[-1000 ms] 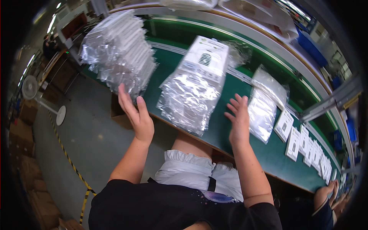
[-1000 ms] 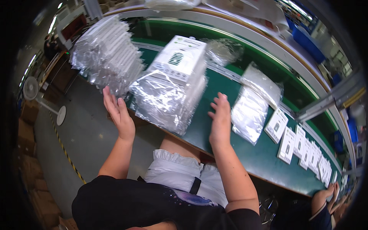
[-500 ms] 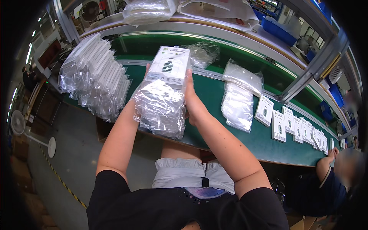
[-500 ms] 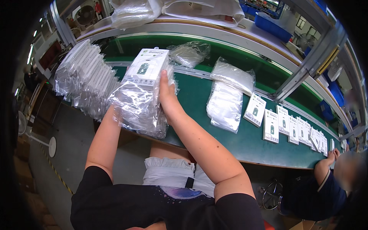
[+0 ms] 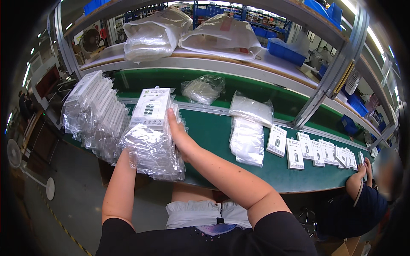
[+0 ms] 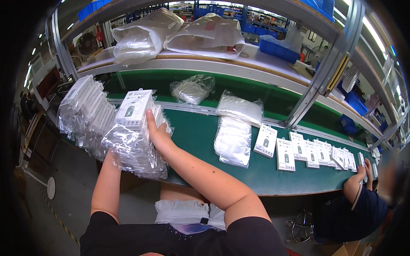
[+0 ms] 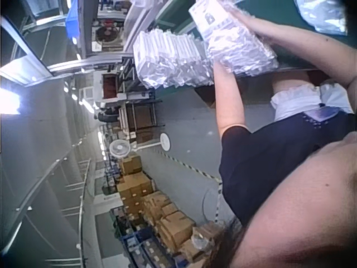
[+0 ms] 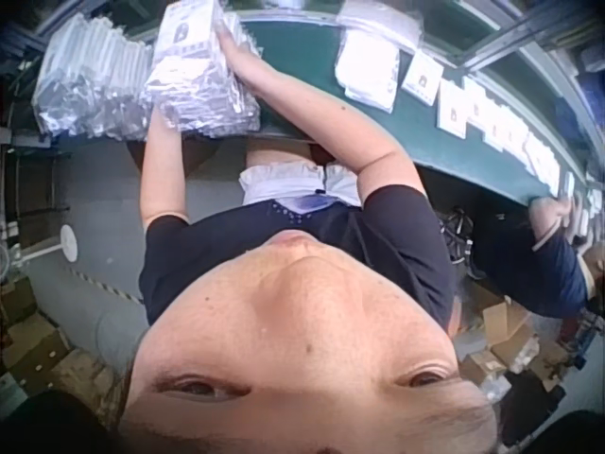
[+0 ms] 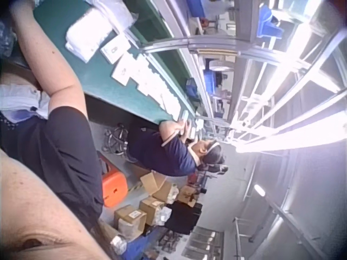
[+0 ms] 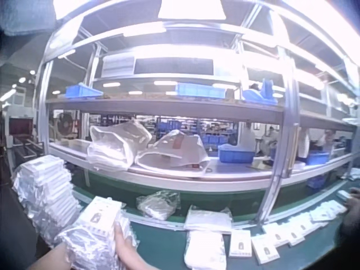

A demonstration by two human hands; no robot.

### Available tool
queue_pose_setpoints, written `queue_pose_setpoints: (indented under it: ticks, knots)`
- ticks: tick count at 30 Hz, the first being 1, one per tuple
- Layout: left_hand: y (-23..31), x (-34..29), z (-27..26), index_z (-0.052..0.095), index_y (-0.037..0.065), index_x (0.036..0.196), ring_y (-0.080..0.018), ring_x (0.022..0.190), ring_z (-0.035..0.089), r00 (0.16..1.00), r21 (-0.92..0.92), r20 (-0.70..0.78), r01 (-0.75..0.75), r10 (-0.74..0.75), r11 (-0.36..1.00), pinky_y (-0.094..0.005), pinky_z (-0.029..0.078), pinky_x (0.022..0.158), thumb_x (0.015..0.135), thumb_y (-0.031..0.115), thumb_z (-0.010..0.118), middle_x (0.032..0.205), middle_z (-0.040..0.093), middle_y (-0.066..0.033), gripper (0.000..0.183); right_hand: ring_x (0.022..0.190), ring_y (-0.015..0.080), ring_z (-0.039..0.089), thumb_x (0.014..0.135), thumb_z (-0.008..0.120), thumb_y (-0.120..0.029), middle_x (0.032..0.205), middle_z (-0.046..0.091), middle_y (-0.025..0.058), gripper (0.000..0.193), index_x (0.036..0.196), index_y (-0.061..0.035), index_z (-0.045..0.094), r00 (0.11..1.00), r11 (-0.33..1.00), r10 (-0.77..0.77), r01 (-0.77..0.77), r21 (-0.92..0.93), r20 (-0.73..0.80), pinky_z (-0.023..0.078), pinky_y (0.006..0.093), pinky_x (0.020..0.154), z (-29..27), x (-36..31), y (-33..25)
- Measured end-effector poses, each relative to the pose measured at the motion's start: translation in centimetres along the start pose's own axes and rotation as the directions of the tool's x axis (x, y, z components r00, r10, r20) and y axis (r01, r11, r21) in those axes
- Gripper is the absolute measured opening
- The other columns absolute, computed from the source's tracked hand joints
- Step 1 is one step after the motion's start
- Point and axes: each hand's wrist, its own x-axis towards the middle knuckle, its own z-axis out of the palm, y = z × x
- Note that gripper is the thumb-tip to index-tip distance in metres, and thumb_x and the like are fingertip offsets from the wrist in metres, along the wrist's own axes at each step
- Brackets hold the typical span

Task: The recorder is placing electronic components (likely battery packs) into individual plastic sleeves and then stacking them for further processing or shipment.

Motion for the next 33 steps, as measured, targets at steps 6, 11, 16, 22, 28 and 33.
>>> queue_pose_setpoints:
  ticks: [6,11,16,22,28,33]
  knots:
    - [0.4,-1.1,-2.2,0.031,-0.005,0.136,-0.0239,0.127,0.038,0.999,-0.020,-0.017,0.030,-0.030,0.999,-0.0342,0.032,0.104,0.093,0.056,0.032,0.140,0.035,-0.0164,0.075,0.135,0.0325,0.023,0.085,0.033,-0.070,0.145,0.025,0.0204,0.089,0.144,-0.0055,0.017,0.998,0.991,-0.037,0.029,0.129,0.058,0.028,0.0392,0.105,-1.8,-5.9,-2.4]
    - [0.1,-9.5,2.3,0.042,-0.003,0.128,-0.0261,0.113,0.048,0.805,0.457,-0.362,-0.287,0.470,0.842,-0.0412,0.037,0.095,0.093,0.055,0.032,0.124,0.050,-0.0171,0.069,0.121,0.0382,0.041,0.086,0.057,-0.044,0.130,0.043,0.0265,0.069,0.131,0.0043,0.038,0.670,0.501,-0.736,0.441,-0.745,-0.098,0.030,0.0424,0.103,-12.4,-10.6,-0.5]
    - [-1.2,-17.1,6.2,0.047,0.001,0.113,-0.0229,0.090,0.048,0.443,0.393,0.479,-0.880,0.758,0.266,-0.0340,0.040,0.077,0.097,0.038,0.030,0.099,0.050,-0.0128,0.044,0.117,0.0386,0.044,0.088,0.056,-0.032,0.127,0.048,0.0225,0.055,0.130,0.0003,0.040,0.706,0.269,-0.677,-0.023,-0.963,-0.206,0.031,0.0483,0.099,-23.2,-14.9,0.9]
    - [-13.3,-14.2,12.7,0.060,0.001,0.104,-0.0289,0.091,0.057,0.584,0.540,0.799,-0.803,0.145,0.254,-0.0377,0.044,0.081,0.078,0.003,0.063,0.098,0.059,-0.0143,0.027,0.090,0.0299,0.055,0.081,0.065,-0.030,0.098,0.059,0.0134,0.037,0.103,-0.0015,0.060,0.623,0.349,-0.726,-0.034,-0.937,-0.293,0.039,0.0427,0.081,-24.7,-21.3,6.0]
    - [-19.0,-8.8,14.1,0.061,0.012,0.110,-0.0262,0.105,0.052,0.489,0.476,0.866,-0.870,-0.106,-0.126,-0.0407,0.038,0.089,0.074,0.002,0.060,0.111,0.059,-0.0061,0.037,0.105,0.0342,0.046,0.067,0.074,-0.041,0.111,0.049,0.0191,0.065,0.114,-0.0004,0.056,0.614,0.132,-0.735,-0.287,-0.949,-0.288,0.037,0.0432,0.087,-24.5,-22.4,5.6]
    - [-19.6,-7.2,15.0,0.066,0.006,0.094,-0.0254,0.085,0.054,0.494,0.488,0.857,-0.870,-0.151,-0.074,-0.0371,0.041,0.078,0.075,0.001,0.059,0.086,0.058,-0.0074,0.022,0.104,0.0344,0.047,0.068,0.072,-0.035,0.106,0.051,0.0197,0.056,0.113,-0.0040,0.058,0.749,0.191,-0.588,-0.238,-0.952,-0.306,0.037,0.0427,0.088,-25.2,-23.0,5.0]
